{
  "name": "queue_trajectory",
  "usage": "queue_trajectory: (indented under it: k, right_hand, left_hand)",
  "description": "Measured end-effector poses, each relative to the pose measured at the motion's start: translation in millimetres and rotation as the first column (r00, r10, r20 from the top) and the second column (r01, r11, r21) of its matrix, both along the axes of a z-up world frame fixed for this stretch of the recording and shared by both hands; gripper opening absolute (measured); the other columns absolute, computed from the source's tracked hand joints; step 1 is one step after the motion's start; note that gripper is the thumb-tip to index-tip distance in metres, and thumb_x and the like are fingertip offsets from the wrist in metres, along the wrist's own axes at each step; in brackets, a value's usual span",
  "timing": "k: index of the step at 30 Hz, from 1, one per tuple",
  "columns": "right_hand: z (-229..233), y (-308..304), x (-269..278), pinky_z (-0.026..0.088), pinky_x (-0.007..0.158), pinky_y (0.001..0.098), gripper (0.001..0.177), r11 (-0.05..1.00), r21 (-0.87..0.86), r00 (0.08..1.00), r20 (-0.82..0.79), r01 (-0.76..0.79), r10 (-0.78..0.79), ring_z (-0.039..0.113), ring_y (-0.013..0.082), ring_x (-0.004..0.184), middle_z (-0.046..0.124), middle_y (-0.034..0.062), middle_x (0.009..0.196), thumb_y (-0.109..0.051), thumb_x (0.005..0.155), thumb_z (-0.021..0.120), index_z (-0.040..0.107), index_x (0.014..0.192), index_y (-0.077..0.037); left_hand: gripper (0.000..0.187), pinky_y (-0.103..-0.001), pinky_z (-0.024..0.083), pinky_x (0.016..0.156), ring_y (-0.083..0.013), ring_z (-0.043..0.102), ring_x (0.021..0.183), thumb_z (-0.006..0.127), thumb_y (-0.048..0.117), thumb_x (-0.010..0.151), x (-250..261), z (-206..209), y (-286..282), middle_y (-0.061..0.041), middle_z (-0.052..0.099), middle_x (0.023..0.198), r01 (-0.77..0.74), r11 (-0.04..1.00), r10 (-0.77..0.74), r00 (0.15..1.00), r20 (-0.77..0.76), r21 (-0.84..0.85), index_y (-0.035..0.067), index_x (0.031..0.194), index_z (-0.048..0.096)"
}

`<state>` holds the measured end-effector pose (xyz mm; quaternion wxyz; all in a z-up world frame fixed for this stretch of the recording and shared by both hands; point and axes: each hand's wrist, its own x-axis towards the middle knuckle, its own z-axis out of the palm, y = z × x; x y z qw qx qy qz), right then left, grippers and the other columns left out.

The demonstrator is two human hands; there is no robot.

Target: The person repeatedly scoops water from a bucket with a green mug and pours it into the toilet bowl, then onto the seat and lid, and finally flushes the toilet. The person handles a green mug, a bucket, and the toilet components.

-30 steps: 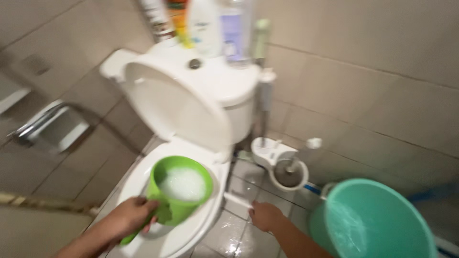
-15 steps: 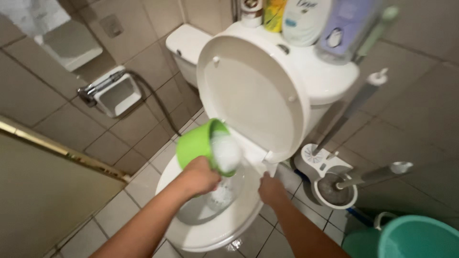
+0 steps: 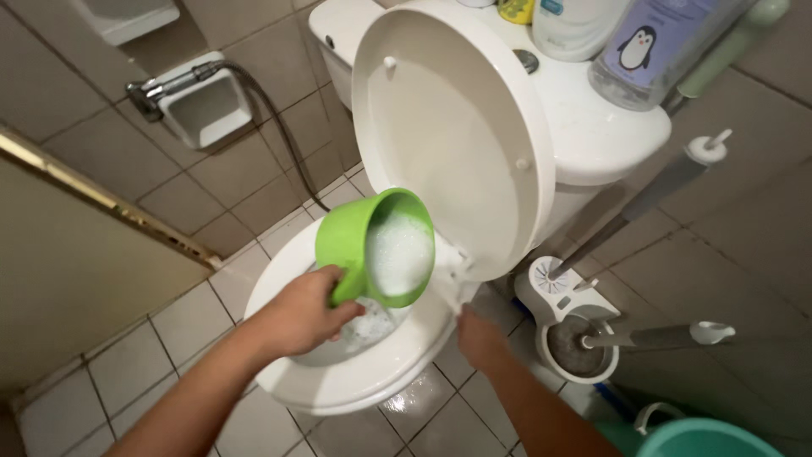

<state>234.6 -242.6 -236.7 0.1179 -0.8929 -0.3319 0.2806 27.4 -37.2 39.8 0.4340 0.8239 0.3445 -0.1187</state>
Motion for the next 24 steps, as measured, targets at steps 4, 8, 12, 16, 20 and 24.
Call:
queue_trajectory:
  k: [4, 8, 12, 16, 20, 24]
  right_hand:
    - [5, -7, -19, 0.053, 0.094, 0.0535, 0.04, 0.994, -0.059, 0.991, -0.091, 0.093, -0.098, 0.068, 0.0435, 0.105, 0.069, 0.0253, 0.113, -0.032, 0.107, 0.037, 0.047, 0.139, -0.011]
    - [0, -12, -25, 0.051, 0.096, 0.0532, 0.044, 0.987, -0.04, 0.986, -0.066, -0.155, 0.153, 0.067, 0.0401, 0.108, 0.066, 0.0236, 0.118, -0.031, 0.104, 0.04, 0.044, 0.144, -0.013]
    - [-17, -11, -42, 0.054, 0.091, 0.0534, 0.039, 0.994, 0.047, 0.995, -0.039, 0.099, -0.097, 0.067, 0.0444, 0.104, 0.07, 0.0251, 0.112, -0.032, 0.107, 0.038, 0.053, 0.132, -0.006]
    - [-30, -13, -93, 0.055, 0.09, 0.0522, 0.043, 0.99, -0.037, 0.988, -0.075, -0.135, 0.132, 0.069, 0.0426, 0.1, 0.071, 0.0255, 0.106, -0.034, 0.107, 0.036, 0.046, 0.139, -0.006]
    - [-27, -14, -140, 0.06, 0.084, 0.0508, 0.042, 0.991, -0.054, 0.973, -0.191, 0.122, -0.13, 0.073, 0.0428, 0.093, 0.072, 0.0258, 0.1, -0.032, 0.109, 0.032, 0.05, 0.131, 0.0]
    - [-35, 4, -197, 0.061, 0.084, 0.0491, 0.047, 1.0, 0.016, 0.96, -0.278, -0.013, 0.017, 0.074, 0.0373, 0.094, 0.072, 0.0237, 0.102, -0.033, 0.106, 0.036, 0.042, 0.137, 0.001]
  left_hand:
    - [0.03, -0.035, 0.06, 0.068, -0.0168, 0.072, 0.065, 0.067, 0.019, 0.09, -28, 10, -13, -0.001, 0.081, 0.098, -0.022, 1.0, 0.022, 0.998, -0.053, 0.007, 0.004, 0.115, 0.061]
    - [0.031, -0.035, 0.059, 0.068, -0.0174, 0.071, 0.065, 0.07, 0.021, 0.09, -48, 18, -24, -0.002, 0.08, 0.098, -0.047, 0.999, 0.049, 0.995, -0.089, 0.022, 0.008, 0.117, 0.061]
    - [0.033, -0.038, 0.058, 0.078, -0.0215, 0.074, 0.08, 0.069, 0.02, 0.089, -76, 18, -27, -0.005, 0.081, 0.1, -0.041, 0.993, 0.052, 0.994, -0.097, 0.109, 0.011, 0.12, 0.061]
    - [0.036, -0.038, 0.057, 0.087, -0.023, 0.075, 0.097, 0.072, 0.02, 0.086, -105, 12, -27, -0.003, 0.08, 0.104, -0.009, 0.988, 0.018, 0.998, -0.055, 0.152, 0.014, 0.12, 0.062]
    - [0.034, -0.04, 0.056, 0.087, -0.0259, 0.073, 0.099, 0.07, 0.019, 0.084, -137, 13, -26, -0.003, 0.079, 0.104, 0.031, 0.981, -0.022, 0.999, -0.05, 0.193, 0.015, 0.117, 0.063]
    - [0.031, -0.042, 0.055, 0.085, -0.0287, 0.071, 0.095, 0.071, 0.023, 0.086, -169, 19, -26, -0.008, 0.076, 0.097, 0.028, 0.979, -0.001, 0.992, -0.13, 0.204, 0.015, 0.115, 0.062]
